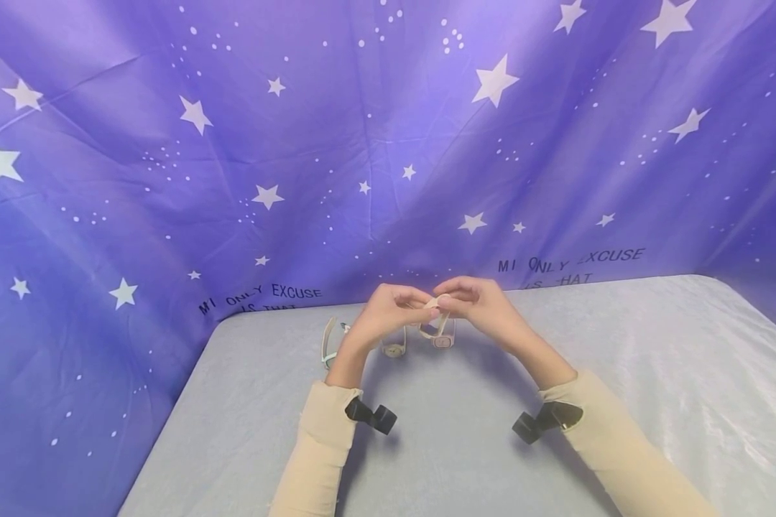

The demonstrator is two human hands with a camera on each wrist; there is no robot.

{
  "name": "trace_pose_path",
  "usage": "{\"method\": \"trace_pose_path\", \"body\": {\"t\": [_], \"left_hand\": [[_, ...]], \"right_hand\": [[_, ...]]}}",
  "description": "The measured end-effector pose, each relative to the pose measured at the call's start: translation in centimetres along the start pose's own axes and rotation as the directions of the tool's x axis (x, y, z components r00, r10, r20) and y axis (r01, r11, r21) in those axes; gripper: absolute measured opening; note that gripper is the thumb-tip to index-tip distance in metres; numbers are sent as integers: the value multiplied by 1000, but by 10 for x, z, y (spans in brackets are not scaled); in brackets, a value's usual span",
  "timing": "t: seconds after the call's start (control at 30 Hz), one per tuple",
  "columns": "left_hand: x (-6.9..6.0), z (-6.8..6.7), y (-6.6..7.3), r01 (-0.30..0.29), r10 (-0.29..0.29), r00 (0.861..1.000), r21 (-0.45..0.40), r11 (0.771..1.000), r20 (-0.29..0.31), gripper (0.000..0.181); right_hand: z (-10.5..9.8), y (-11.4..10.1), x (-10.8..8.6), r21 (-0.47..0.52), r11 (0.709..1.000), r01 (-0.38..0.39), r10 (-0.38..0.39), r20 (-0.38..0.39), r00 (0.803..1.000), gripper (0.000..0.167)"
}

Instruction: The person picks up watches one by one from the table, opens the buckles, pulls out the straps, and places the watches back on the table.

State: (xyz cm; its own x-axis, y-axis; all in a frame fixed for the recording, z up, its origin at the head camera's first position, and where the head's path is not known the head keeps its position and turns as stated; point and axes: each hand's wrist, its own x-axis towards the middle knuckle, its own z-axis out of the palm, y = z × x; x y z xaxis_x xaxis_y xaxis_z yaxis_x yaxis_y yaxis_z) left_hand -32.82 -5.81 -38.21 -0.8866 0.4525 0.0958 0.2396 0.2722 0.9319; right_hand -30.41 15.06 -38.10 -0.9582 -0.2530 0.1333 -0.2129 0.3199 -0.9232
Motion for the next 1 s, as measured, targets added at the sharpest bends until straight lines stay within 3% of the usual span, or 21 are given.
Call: {"method": "trace_pose_path", "body": {"t": [0.33,1.0], "left_hand": [[1,0,0,-10,10,1000,52,999,-6,24],[-1,-4,1,14,-14,1000,2,1000,-3,24]], "right_hand": [[0,1,0,-65,996,56,-57,-6,998,24],[-5,2,1,-16,1000,24,-24,-21,999,22]]}}
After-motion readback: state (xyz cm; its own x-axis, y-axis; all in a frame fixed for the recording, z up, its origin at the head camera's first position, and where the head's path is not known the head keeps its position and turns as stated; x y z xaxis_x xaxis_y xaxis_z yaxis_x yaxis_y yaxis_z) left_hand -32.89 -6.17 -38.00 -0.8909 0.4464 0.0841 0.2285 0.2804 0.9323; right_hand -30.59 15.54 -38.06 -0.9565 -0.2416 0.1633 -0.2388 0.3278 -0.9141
